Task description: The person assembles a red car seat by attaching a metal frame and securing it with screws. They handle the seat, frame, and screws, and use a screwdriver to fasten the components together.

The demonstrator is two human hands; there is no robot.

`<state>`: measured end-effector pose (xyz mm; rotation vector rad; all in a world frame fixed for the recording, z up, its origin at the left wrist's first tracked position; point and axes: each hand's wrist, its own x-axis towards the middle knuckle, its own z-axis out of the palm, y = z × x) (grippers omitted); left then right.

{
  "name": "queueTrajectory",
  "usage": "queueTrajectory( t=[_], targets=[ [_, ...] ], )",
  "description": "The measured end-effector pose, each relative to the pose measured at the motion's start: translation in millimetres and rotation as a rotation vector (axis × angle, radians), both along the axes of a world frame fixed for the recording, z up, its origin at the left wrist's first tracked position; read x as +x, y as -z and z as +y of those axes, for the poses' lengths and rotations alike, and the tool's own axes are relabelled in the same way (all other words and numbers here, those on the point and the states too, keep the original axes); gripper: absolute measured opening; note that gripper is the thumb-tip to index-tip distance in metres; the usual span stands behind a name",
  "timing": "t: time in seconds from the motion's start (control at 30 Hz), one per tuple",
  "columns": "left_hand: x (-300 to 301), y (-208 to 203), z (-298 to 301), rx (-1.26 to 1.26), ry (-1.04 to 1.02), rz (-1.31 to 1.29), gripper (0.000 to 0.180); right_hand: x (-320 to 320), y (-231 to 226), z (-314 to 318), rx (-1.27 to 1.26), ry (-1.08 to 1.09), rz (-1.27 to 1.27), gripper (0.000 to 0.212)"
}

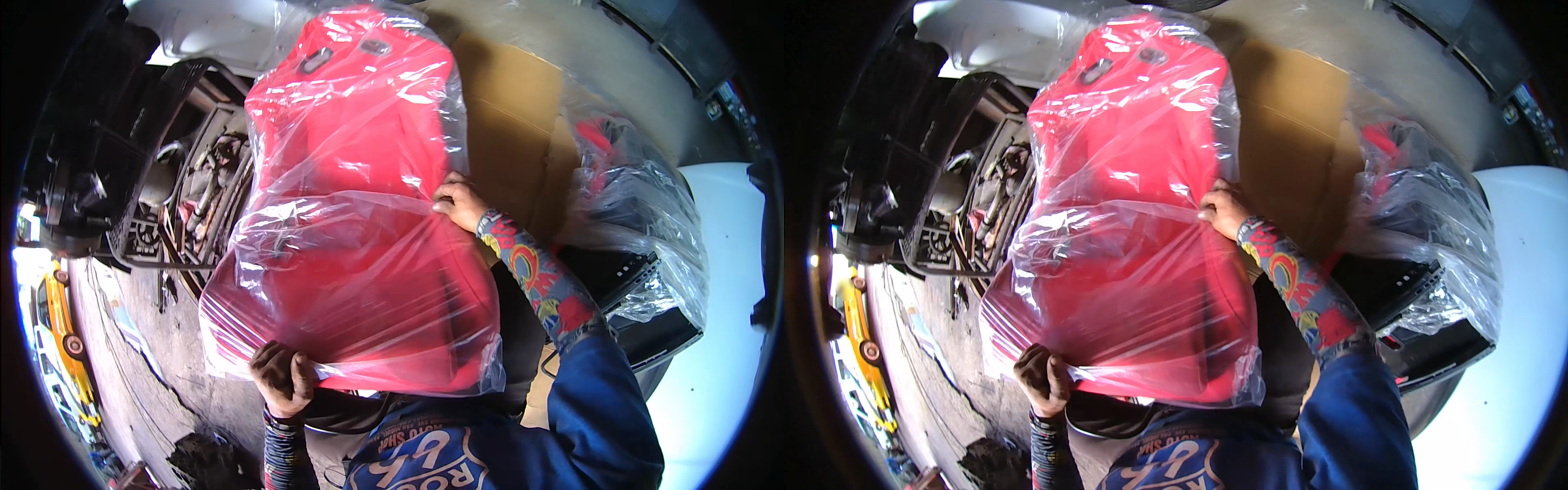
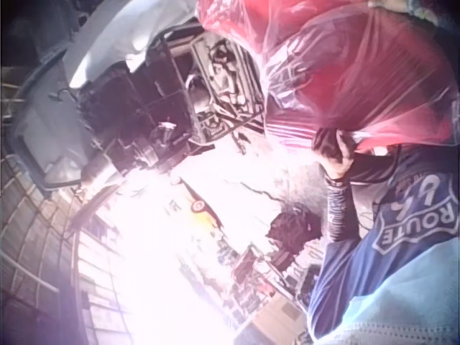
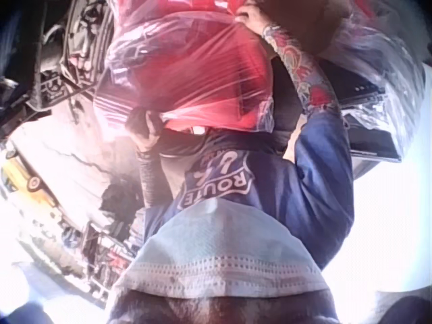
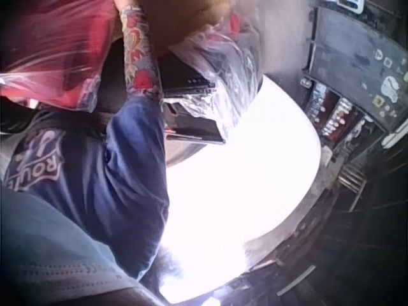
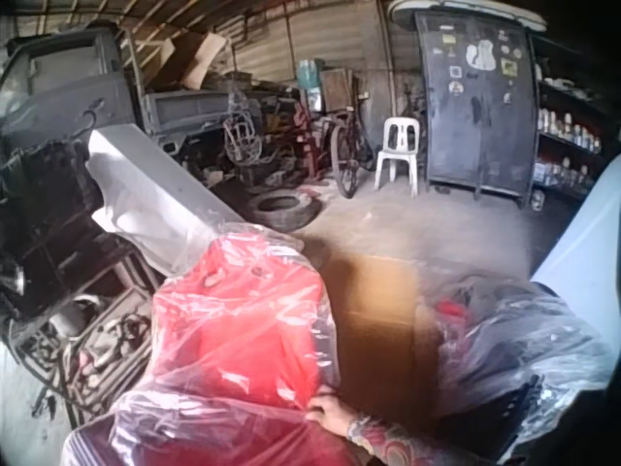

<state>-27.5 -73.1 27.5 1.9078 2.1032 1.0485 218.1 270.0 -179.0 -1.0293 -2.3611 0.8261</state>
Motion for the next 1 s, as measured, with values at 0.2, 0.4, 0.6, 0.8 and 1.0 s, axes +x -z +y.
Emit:
queueTrajectory(
  t=[0.2, 0.4, 0.6, 0.8, 1.0],
  targets=[
    [-13, -16, 0, -0.270, -0.005, -0.098, 0.020, 20, -19, -48, -0.118, 0.226, 0.428, 0.016],
    [-20, -25, -9, -0.275, 0.070, -0.131, 0.023, 58, -82, -114, -0.284, 0.212, 0.273, 0.017],
    [-22, -13, -35, -0.211, 0.102, -0.281, 0.025, 53, -134, -190, -0.096, 0.405, 0.301, 0.012],
    [-30, -10, -31, -0.169, 0.244, -0.214, 0.025, 44, -164, -204, -0.065, 0.219, 0.024, 0.025],
    [-33, -23, -12, -0.266, 0.345, -0.096, 0.029, 35, -166, -190, 0.140, 0.023, -0.074, 0.004]
  ],
)
